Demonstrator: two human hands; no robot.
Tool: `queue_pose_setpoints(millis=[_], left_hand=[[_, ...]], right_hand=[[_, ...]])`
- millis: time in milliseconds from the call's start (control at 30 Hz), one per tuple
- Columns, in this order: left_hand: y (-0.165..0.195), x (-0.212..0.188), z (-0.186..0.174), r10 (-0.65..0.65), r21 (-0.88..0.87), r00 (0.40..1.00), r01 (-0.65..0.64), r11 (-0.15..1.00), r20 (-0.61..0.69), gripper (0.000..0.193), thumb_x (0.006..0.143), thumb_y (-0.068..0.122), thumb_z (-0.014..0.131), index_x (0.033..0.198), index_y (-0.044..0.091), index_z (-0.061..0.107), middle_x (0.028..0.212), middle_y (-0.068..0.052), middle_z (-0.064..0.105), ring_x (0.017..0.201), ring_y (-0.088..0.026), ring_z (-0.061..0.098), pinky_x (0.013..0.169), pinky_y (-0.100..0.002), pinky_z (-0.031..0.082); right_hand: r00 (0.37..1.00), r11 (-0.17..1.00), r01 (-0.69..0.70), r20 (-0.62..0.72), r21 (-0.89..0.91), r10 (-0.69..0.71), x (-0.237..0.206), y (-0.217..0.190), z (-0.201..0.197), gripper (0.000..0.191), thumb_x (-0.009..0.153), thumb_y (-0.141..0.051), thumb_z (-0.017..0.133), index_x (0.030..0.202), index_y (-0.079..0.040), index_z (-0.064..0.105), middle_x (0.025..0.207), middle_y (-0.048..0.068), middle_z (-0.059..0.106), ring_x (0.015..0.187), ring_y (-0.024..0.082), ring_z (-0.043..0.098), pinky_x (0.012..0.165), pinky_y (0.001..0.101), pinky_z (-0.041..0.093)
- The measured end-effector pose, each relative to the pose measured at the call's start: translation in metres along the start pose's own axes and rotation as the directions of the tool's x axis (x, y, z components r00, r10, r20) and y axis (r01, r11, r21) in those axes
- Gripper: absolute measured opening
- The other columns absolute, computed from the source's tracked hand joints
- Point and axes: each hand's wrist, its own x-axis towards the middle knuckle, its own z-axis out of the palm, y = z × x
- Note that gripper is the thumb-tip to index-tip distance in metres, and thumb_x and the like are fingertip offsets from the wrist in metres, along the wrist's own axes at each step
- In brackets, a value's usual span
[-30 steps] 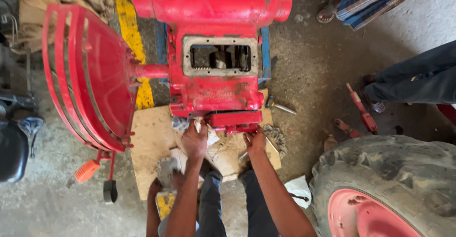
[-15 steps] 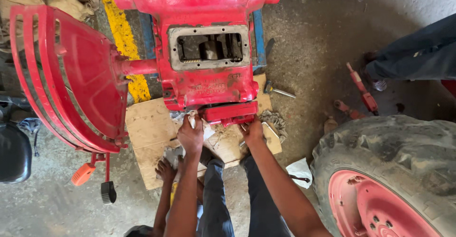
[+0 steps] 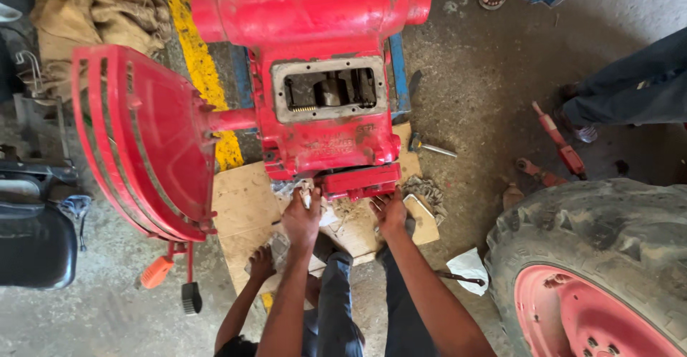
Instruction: The person is repairing a red engine block, likely from a walk-behind tractor. They use a cloth to wipe the exterior and interior surfaces, then use a screwdriver to adjust internal components. Another person assists by holding the engine steady.
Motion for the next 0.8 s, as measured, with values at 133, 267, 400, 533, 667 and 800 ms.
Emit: queue_pose_setpoints(millis=[133,267,400,533,667,800], left_hand=[[-0.007,-0.007,-0.002,-0.004,-0.081,0.998,0.009,0.997,0.061,0.067,0.093,0.06,0.061,0.123,0.0,0.063,0.079,-0.027,0.071,0.072,-0.046,0.07,0.063,-0.054,0.054],[-0.022,-0.05,-0.009,-0.279,-0.176,0.934,0.32,0.931,0.221,0.063,0.097,0.05,0.06,0.137,0.002,0.055,0.085,-0.028,0.073,0.076,-0.042,0.073,0.065,-0.051,0.057],[-0.022,-0.102,-0.015,-0.047,-0.517,0.983,0.133,0.845,0.176,0.04,0.092,0.017,0.065,0.129,0.002,0.06,0.112,-0.023,0.071,0.097,-0.036,0.075,0.083,-0.044,0.061],[-0.018,-0.11,-0.022,0.028,-0.584,0.996,0.023,0.812,0.079,0.05,0.086,-0.005,0.058,0.136,0.002,0.057,0.136,-0.02,0.064,0.126,-0.033,0.063,0.103,-0.041,0.05],[-0.025,-0.082,-0.057,0.204,-0.419,0.971,-0.239,0.876,-0.128,0.041,0.09,-0.01,0.054,0.127,0.003,0.064,0.135,-0.017,0.065,0.128,-0.028,0.063,0.106,-0.038,0.052],[-0.004,-0.059,-0.082,0.065,-0.628,0.997,-0.08,0.774,-0.047,0.056,0.079,-0.012,0.046,0.132,-0.003,0.061,0.133,-0.02,0.067,0.127,-0.032,0.063,0.11,-0.039,0.046]], right_hand=[[0.999,0.999,-0.036,-0.01,-0.01,0.036,-0.011,0.019,-0.001,0.048,0.106,-0.051,0.036,0.127,-0.014,0.057,0.11,0.01,0.07,0.097,0.025,0.066,0.084,0.0399,0.052],[0.984,0.975,-0.148,0.078,-0.166,0.162,-0.039,0.067,-0.003,0.039,0.106,-0.042,0.045,0.121,-0.01,0.06,0.112,0.009,0.07,0.101,0.022,0.068,0.082,0.0379,0.056],[0.652,0.787,0.432,0.756,-0.44,0.065,-0.07,0.118,-0.003,0.037,0.098,-0.02,0.065,0.13,-0.004,0.057,0.113,0.012,0.068,0.102,0.023,0.065,0.083,0.0382,0.054],[0.847,0.848,0.182,0.517,-0.498,0.122,-0.091,0.145,0.001,0.043,0.094,-0.016,0.065,0.134,-0.008,0.054,0.121,0.007,0.067,0.111,0.019,0.063,0.089,0.0347,0.052],[0.823,0.864,0.194,0.557,-0.466,0.115,-0.101,0.136,-0.002,0.051,0.089,-0.011,0.065,0.138,-0.012,0.052,0.129,0.003,0.065,0.121,0.015,0.06,0.094,0.0311,0.05],[0.756,0.886,0.19,0.638,-0.424,0.144,-0.106,0.096,0.0,0.063,0.08,-0.004,0.067,0.139,-0.017,0.05,0.134,-0.002,0.064,0.128,0.01,0.059,0.094,0.0282,0.05]])
